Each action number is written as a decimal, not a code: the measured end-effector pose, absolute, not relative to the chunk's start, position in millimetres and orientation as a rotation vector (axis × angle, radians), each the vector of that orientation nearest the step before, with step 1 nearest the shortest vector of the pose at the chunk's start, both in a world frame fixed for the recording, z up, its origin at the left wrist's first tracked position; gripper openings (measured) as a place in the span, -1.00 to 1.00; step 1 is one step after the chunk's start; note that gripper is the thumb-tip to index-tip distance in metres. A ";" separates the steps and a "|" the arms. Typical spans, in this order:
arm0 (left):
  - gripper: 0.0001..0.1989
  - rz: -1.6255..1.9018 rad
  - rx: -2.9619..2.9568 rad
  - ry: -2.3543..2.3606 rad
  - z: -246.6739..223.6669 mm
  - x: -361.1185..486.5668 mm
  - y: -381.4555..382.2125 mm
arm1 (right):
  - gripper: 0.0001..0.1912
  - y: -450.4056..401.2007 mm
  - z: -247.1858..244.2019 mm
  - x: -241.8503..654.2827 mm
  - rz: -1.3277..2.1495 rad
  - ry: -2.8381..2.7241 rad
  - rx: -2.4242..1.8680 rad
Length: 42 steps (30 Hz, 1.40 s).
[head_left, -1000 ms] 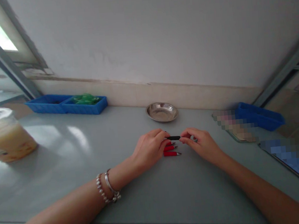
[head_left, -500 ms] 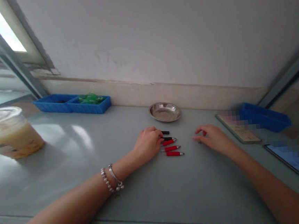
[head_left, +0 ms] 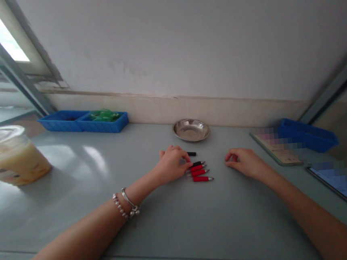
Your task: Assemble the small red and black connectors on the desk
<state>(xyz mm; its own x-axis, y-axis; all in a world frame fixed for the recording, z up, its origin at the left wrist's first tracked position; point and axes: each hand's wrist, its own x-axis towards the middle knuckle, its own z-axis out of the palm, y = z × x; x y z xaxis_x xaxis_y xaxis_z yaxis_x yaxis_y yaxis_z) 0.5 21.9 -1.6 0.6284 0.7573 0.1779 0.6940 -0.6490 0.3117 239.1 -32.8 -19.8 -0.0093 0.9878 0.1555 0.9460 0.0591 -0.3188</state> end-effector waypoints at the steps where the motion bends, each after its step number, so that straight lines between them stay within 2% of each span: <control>1: -0.88 0.432 2.636 1.188 -1.1 0.5 21.7 | -0.94 -33.0 -19.3 238.1 0.175 -2.011 -1.939; 9: -0.84 0.368 2.645 1.095 0.0 -0.8 20.6 | -0.95 -33.5 -17.7 234.7 0.151 -1.998 -1.937; 13: -0.84 0.367 2.658 1.046 -0.5 -1.5 21.8 | -0.88 -33.5 -20.9 238.0 0.102 -1.934 -1.976; 18: -0.85 0.363 2.654 1.023 -0.6 -1.2 21.7 | -0.94 -33.8 -24.2 240.2 0.065 -1.901 -1.981; 25: -0.76 0.569 2.659 1.275 -8.6 -2.3 34.3 | -0.93 -34.2 -18.6 236.0 0.080 -1.892 -1.947; 34: -0.86 0.613 2.758 1.286 -19.7 0.0 45.8 | -0.87 -32.9 -16.3 221.4 0.567 -1.635 -1.574; 42: -0.84 0.794 2.877 1.099 -5.0 3.0 22.7 | -0.77 -34.8 -14.9 205.3 0.737 -1.486 -1.374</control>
<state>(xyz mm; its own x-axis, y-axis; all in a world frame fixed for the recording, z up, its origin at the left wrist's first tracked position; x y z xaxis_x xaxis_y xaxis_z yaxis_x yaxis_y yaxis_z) 3.0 22.7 -5.0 0.6366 0.6153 0.4648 0.6345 -0.7606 0.1378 205.3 -34.8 -14.9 0.0805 0.9680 0.2377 0.3969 0.1876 -0.8985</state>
